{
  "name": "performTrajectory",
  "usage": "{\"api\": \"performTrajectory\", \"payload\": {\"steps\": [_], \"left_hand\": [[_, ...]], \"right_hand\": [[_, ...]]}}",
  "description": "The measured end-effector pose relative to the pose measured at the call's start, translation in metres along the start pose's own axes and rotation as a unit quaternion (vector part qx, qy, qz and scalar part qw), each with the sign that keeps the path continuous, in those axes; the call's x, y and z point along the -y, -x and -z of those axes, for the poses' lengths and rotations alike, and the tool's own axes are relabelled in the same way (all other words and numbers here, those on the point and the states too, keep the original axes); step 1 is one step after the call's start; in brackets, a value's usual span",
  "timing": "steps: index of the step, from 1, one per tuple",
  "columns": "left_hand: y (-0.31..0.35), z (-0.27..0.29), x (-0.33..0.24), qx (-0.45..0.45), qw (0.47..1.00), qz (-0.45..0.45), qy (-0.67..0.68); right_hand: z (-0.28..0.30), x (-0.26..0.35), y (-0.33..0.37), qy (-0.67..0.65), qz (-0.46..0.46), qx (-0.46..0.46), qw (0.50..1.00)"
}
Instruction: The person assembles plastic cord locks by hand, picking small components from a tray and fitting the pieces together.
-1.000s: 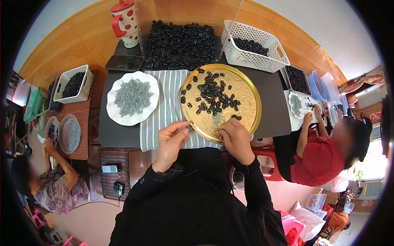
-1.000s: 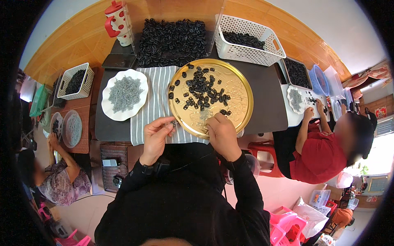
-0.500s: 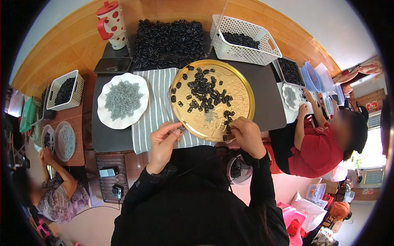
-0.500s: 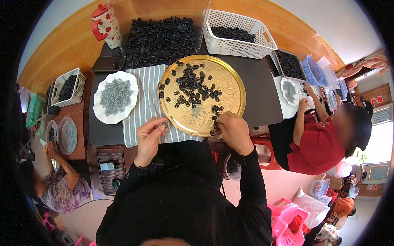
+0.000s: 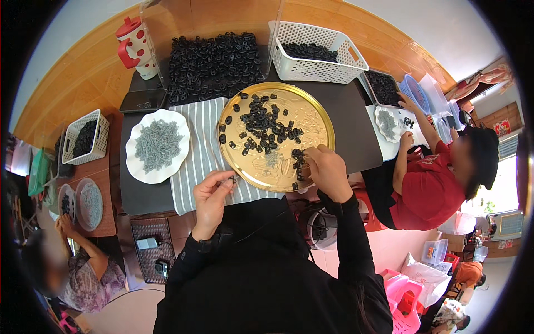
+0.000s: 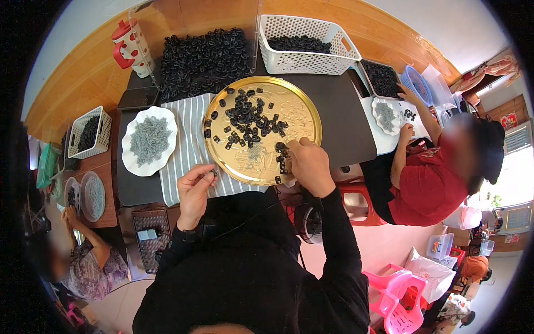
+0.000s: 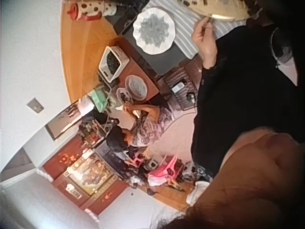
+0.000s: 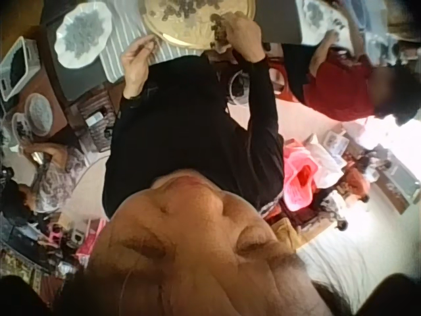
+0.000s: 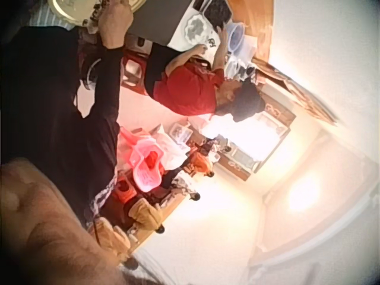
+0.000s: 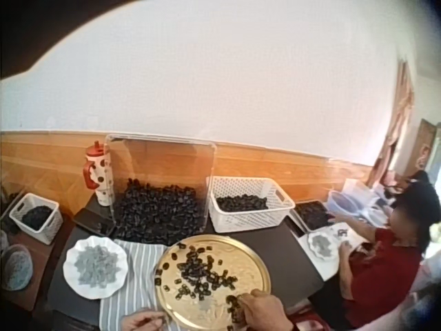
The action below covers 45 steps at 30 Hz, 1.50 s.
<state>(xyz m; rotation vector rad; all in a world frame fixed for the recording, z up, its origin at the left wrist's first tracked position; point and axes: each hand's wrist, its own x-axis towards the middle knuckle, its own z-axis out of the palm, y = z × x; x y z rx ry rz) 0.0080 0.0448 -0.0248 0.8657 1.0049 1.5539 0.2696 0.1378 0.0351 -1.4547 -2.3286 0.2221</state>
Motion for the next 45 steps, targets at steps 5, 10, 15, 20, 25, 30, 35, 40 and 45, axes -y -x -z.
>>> {"api": "performTrajectory", "payload": {"steps": [5, 10, 15, 20, 25, 30, 35, 40, 45], "left_hand": [[0.000, -0.001, 0.001, -0.001, 1.000, -0.001, 0.004], [0.000, 0.000, 0.001, -0.003, 1.000, 0.000, 0.012], [0.000, 0.003, 0.002, 0.008, 1.000, -0.004, 0.015], [0.000, 0.005, 0.002, 0.011, 1.000, -0.005, 0.019], [-0.002, 0.001, 0.002, 0.018, 1.000, -0.009, 0.006], [-0.001, 0.005, 0.005, 0.016, 1.000, -0.007, 0.012], [0.001, 0.004, 0.002, 0.004, 1.000, 0.003, 0.010], [0.000, 0.003, 0.002, 0.015, 1.000, -0.004, 0.010], [0.003, -0.001, -0.003, -0.007, 1.000, 0.014, 0.012]], "right_hand": [[-0.002, 0.001, -0.016, 0.031, 0.023, -0.002, 0.999], [-0.008, -0.001, -0.023, 0.030, 0.070, 0.015, 0.997], [-0.004, -0.011, -0.017, -0.057, 0.047, 0.025, 0.997], [0.005, -0.020, -0.011, -0.117, -0.015, 0.101, 0.988], [0.001, -0.020, -0.025, -0.007, 0.100, -0.023, 0.995], [-0.004, -0.015, -0.038, 0.093, 0.246, 0.040, 0.964], [-0.001, -0.003, -0.043, 0.179, 0.311, 0.116, 0.926], [-0.004, -0.012, -0.044, 0.147, 0.290, 0.047, 0.944], [0.008, 0.025, -0.019, -0.097, 0.143, 0.000, 0.985]]}}
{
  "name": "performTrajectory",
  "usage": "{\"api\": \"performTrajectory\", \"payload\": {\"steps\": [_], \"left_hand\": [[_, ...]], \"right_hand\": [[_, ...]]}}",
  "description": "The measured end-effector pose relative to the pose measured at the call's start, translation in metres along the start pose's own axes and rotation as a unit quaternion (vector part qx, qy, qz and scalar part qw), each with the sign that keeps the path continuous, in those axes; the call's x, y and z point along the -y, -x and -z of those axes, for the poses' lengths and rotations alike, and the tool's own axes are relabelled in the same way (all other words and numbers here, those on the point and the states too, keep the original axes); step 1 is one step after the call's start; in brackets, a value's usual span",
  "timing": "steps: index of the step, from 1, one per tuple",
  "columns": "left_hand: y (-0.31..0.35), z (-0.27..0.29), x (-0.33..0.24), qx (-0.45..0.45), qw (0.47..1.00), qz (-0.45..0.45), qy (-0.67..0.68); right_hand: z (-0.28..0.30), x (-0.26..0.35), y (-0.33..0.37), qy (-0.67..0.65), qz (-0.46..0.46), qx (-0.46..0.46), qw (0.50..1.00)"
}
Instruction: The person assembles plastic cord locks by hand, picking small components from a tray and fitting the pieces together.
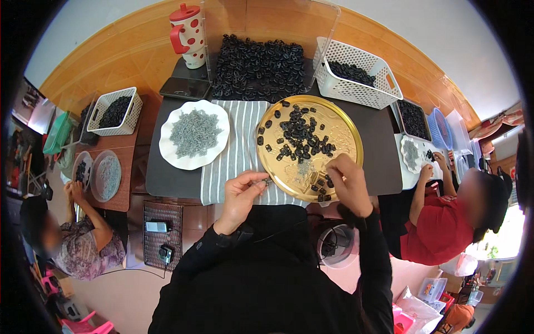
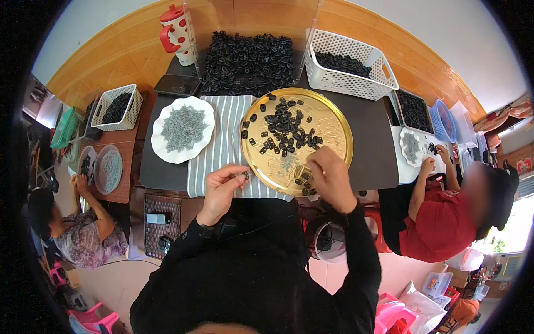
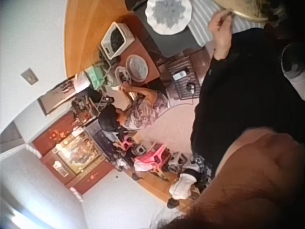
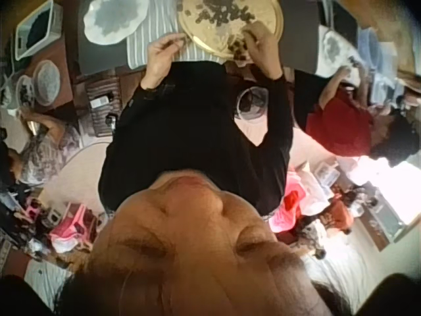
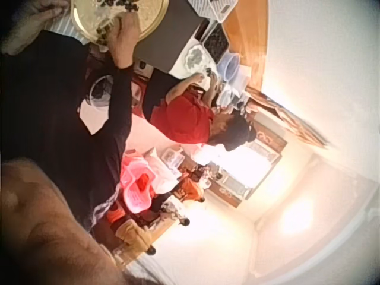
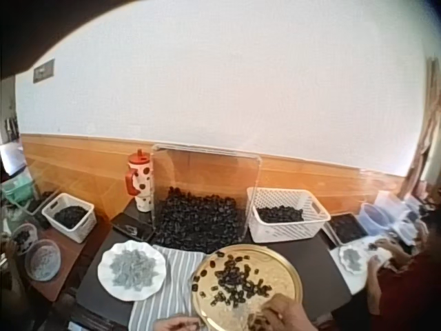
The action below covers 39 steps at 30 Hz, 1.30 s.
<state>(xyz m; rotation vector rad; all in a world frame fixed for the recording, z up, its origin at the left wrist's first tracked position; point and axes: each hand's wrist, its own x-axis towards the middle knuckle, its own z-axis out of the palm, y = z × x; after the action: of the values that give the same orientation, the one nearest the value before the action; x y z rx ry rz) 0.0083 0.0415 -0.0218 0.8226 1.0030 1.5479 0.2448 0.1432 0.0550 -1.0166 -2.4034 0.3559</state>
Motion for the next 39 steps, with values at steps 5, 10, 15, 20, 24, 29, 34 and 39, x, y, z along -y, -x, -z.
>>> {"api": "performTrajectory", "payload": {"steps": [5, 10, 15, 20, 24, 29, 34, 39], "left_hand": [[0.006, -0.015, -0.012, 0.010, 1.000, 0.019, 0.011], [0.005, -0.006, -0.014, -0.008, 1.000, 0.015, -0.022], [-0.003, 0.003, -0.010, -0.028, 0.999, 0.000, -0.030], [-0.007, 0.004, -0.005, -0.019, 0.999, -0.002, -0.039], [-0.006, 0.005, -0.005, -0.021, 0.999, 0.016, -0.039], [-0.005, 0.007, -0.001, -0.020, 0.998, -0.009, -0.052], [-0.006, 0.007, 0.000, -0.022, 0.998, -0.013, -0.059], [-0.006, 0.008, 0.000, -0.022, 0.998, -0.018, -0.061]], "right_hand": [[-0.031, 0.044, 0.017, -0.379, -0.124, -0.067, 0.914], [-0.027, 0.029, 0.022, -0.175, -0.068, -0.082, 0.979], [-0.006, -0.003, 0.038, -0.019, -0.099, -0.060, 0.993], [-0.001, -0.032, 0.046, 0.061, -0.125, -0.030, 0.990], [0.004, -0.029, 0.039, 0.053, -0.119, -0.044, 0.990], [0.003, -0.028, 0.032, 0.066, -0.086, -0.013, 0.994], [-0.003, -0.017, 0.036, 0.066, -0.088, 0.030, 0.993], [-0.013, -0.007, 0.038, 0.069, -0.099, 0.018, 0.993]]}}
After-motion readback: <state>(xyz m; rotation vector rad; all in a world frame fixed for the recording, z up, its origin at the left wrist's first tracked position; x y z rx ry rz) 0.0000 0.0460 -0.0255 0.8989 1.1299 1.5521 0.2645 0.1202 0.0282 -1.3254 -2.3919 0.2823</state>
